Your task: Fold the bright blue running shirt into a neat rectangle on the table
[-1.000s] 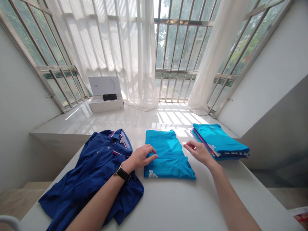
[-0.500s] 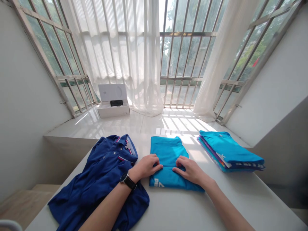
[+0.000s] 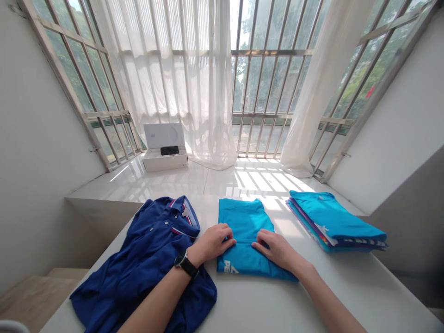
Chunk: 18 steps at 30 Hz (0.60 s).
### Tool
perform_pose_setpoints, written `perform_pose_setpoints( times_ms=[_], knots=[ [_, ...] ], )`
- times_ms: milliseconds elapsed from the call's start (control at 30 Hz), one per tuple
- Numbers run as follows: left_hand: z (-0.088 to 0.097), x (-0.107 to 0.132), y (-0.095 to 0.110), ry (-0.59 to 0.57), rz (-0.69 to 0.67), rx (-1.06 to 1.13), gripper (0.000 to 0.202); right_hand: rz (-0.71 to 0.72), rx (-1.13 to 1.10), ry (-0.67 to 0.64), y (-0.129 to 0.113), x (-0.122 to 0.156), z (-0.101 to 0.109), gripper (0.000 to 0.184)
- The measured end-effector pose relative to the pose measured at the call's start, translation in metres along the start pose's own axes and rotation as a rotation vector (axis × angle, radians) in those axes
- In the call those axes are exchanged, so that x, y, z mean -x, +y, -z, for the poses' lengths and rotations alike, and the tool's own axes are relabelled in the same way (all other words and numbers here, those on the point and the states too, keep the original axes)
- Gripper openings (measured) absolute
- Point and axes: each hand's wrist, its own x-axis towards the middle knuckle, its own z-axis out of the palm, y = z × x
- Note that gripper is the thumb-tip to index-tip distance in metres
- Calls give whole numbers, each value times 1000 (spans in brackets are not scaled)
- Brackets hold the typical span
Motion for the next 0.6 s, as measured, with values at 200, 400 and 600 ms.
perform_pose_setpoints(
  times_ms=[200,400,600],
  knots=[
    [-3,0,-4,-49,35,-19,22,-30,-2,-12,-1,0,1,33],
    [-3,2,-5,-72,67,-60,24,-49,5,-7,-2,-2,1,35],
    [-2,2,-3,-88,90,-71,26,-37,5,5,0,-1,-1,37]
  ],
)
